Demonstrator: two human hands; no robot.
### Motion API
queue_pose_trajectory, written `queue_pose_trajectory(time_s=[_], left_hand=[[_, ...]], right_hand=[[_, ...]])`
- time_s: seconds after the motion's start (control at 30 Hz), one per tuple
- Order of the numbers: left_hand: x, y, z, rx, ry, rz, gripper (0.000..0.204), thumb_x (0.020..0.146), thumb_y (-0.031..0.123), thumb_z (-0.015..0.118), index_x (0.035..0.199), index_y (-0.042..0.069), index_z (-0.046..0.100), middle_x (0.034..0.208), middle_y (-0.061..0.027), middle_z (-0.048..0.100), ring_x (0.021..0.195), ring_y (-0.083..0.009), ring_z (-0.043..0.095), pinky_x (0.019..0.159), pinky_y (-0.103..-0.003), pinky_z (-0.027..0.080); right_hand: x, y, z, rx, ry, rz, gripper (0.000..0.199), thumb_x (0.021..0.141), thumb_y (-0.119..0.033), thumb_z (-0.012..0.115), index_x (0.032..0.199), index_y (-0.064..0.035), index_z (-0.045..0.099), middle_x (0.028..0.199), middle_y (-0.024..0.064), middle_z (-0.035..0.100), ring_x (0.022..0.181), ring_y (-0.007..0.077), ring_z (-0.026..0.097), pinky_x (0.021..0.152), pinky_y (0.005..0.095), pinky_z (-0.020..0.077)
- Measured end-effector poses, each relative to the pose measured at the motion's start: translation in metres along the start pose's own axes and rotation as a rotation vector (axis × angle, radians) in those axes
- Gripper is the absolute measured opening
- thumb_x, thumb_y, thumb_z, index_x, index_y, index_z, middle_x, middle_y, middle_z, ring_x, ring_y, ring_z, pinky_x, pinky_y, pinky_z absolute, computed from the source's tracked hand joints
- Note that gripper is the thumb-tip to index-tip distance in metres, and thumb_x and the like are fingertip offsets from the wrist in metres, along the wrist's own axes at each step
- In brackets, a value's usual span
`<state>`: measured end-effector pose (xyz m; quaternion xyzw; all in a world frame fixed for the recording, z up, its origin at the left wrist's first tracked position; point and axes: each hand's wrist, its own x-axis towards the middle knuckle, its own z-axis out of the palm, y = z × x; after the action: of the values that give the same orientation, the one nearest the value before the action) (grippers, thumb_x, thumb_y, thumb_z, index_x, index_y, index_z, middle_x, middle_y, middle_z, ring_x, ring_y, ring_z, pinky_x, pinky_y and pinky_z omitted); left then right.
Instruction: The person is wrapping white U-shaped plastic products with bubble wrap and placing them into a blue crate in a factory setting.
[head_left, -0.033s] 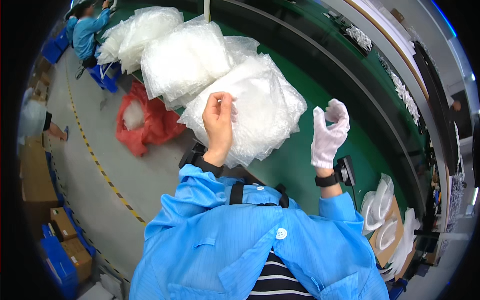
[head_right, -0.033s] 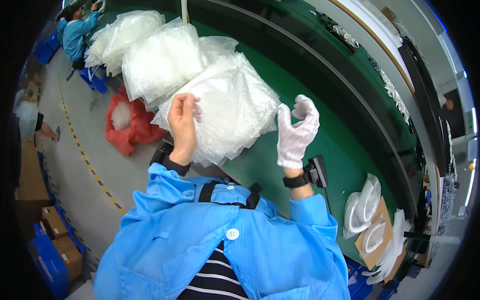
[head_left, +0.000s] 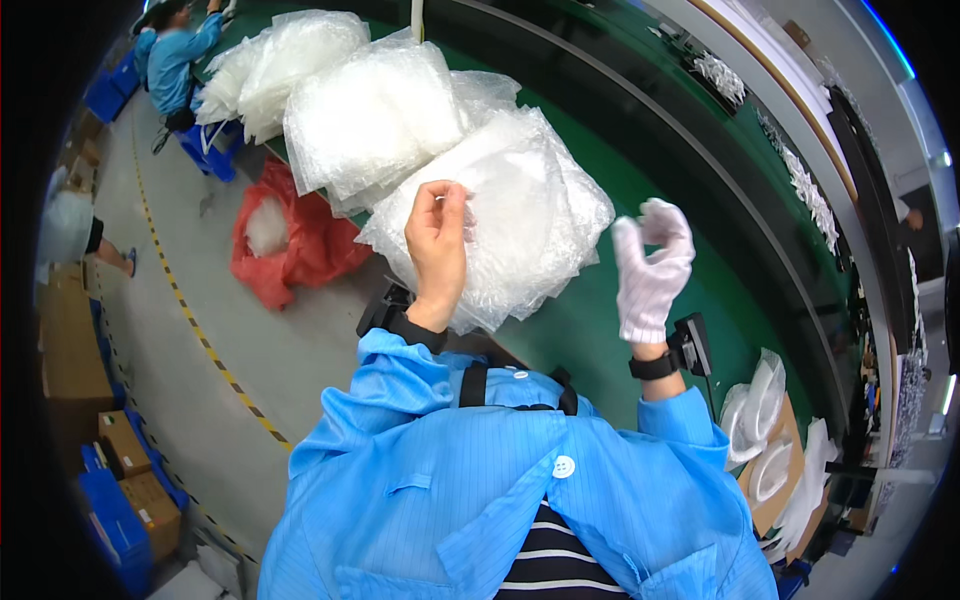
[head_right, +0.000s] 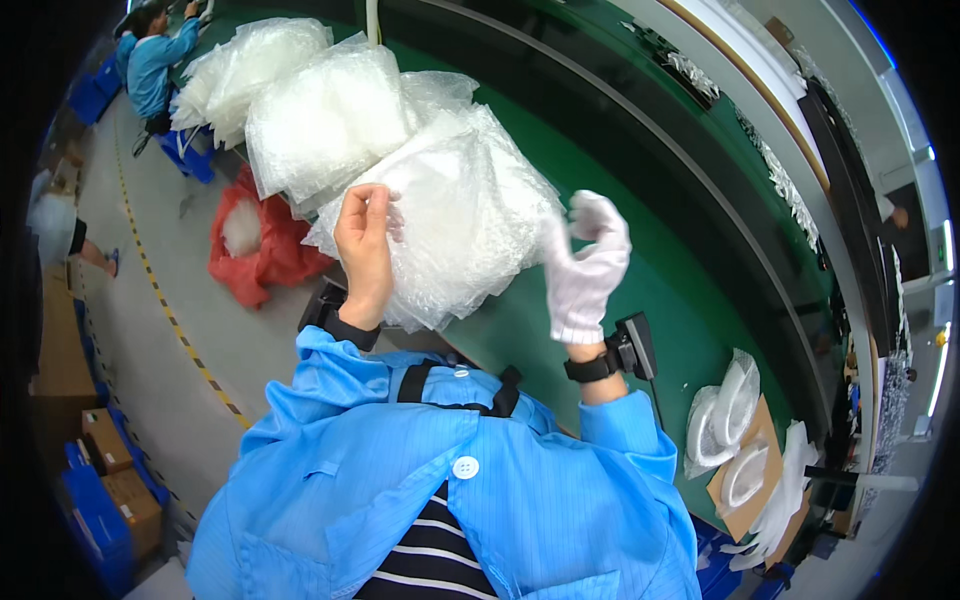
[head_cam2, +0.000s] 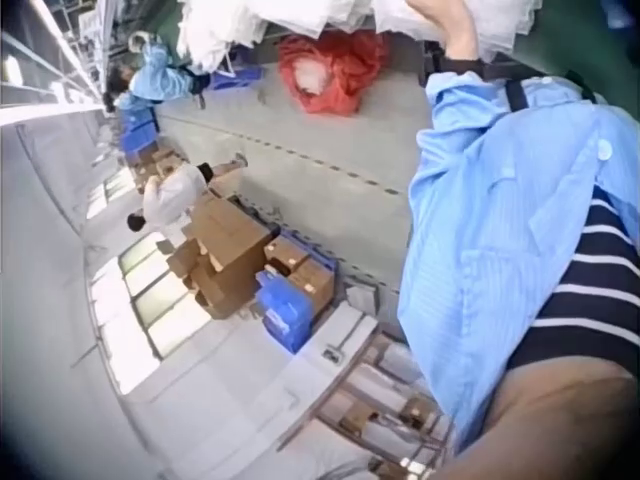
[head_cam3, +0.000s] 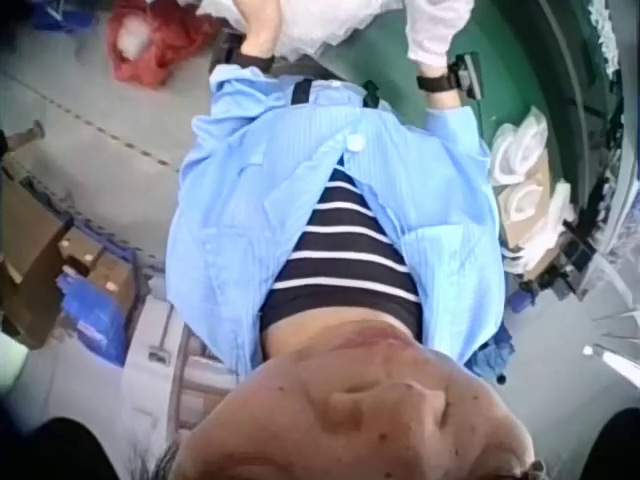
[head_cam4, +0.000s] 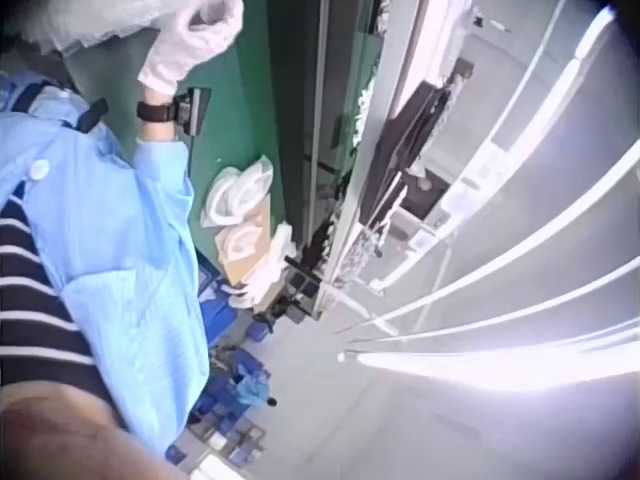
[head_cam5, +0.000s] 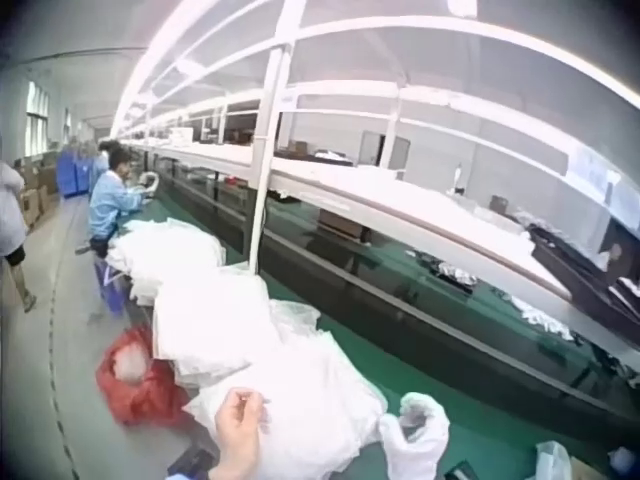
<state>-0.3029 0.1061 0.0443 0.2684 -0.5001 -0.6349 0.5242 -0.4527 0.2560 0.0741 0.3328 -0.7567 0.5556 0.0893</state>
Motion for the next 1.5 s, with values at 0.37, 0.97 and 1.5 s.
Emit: queue_pose_trajectory(time_s=[0.37,0.97,1.5], left_hand=[[0.004,0.023,-0.017,0.389,-0.155,0.219,0.007,0.084,0.009,0.061,0.087,0.003,0.058,0.07,-0.0025,0.058,0.061,-0.0074,0.051,0.056,-0.021,0.041],[0.011,0.056,-0.012,0.217,-0.072,0.255,0.011,0.089,0.008,0.054,0.099,0.003,0.055,0.082,0.0014,0.053,0.058,-0.0012,0.044,0.05,-0.017,0.035],[-0.006,0.027,0.01,0.634,-0.656,0.636,0.018,0.077,0.002,0.057,0.093,0.008,0.062,0.079,-0.0032,0.057,0.081,-0.0202,0.052,0.09,-0.036,0.033]], right_hand=[[0.036,0.027,0.047,-0.335,-0.265,-0.267,0.018,0.075,-0.008,0.058,0.092,-0.0089,0.064,0.081,0.0149,0.064,0.072,0.0296,0.061,0.066,0.0363,0.0495],[-0.014,-0.033,0.056,-0.192,-0.824,-0.681,0.037,0.071,-0.016,0.069,0.104,-0.0043,0.058,0.086,0.0129,0.061,0.075,0.0269,0.061,0.068,0.034,0.0507],[0.018,-0.025,0.05,1.165,-0.625,1.027,0.059,0.085,-0.041,0.058,0.126,-0.001,0.044,0.106,0.0076,0.058,0.079,0.0118,0.054,0.066,0.0227,0.0451]])
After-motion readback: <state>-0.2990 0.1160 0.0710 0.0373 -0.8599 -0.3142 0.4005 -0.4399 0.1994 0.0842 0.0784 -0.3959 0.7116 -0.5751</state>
